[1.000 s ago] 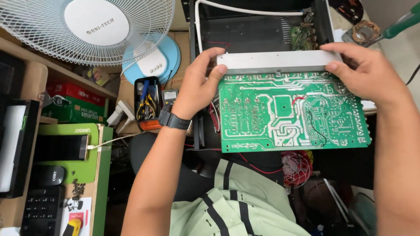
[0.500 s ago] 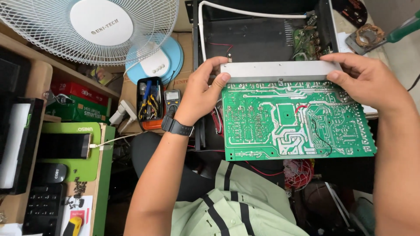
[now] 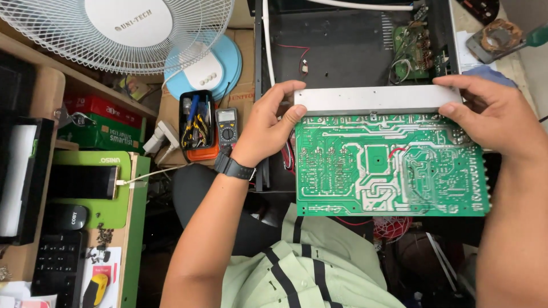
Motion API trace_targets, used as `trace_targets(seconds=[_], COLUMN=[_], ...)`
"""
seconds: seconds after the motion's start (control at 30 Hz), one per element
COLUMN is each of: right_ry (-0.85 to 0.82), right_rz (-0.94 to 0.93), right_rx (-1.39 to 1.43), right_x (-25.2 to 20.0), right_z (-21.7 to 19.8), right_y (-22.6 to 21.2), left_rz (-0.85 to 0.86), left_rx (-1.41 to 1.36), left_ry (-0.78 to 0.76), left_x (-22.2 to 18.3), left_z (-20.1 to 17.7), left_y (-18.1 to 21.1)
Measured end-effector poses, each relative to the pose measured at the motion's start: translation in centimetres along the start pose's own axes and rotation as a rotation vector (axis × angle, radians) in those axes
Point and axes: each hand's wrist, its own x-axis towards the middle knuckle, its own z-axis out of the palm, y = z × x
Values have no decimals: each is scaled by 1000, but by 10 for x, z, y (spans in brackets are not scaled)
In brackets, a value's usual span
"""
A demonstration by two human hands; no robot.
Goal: Inspecting and testing traces on a printed circuit board using a multimeter inside an electronic device chassis.
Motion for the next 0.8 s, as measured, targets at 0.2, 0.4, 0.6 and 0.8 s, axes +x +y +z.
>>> trace_targets(seconds=[0.2,0.4,0.6,0.8], right_ry=[4,-20,-33,-78], right_rz=[-35,33,4,-39], right_rx=[133,184,169,167], right_x=[-3,1,0,-3], right_z=[6,3,2,-1], right_y=[11,2,10,-25], left_rz=[-2,-33,-49,-43], left_rx=[-38,-56,-73,-14], left_ry=[-64,-151,-128,-154], left_x=[1,5,1,-6], left_z=[-7,-18,-18,-23], left_y=[2,5,7,5])
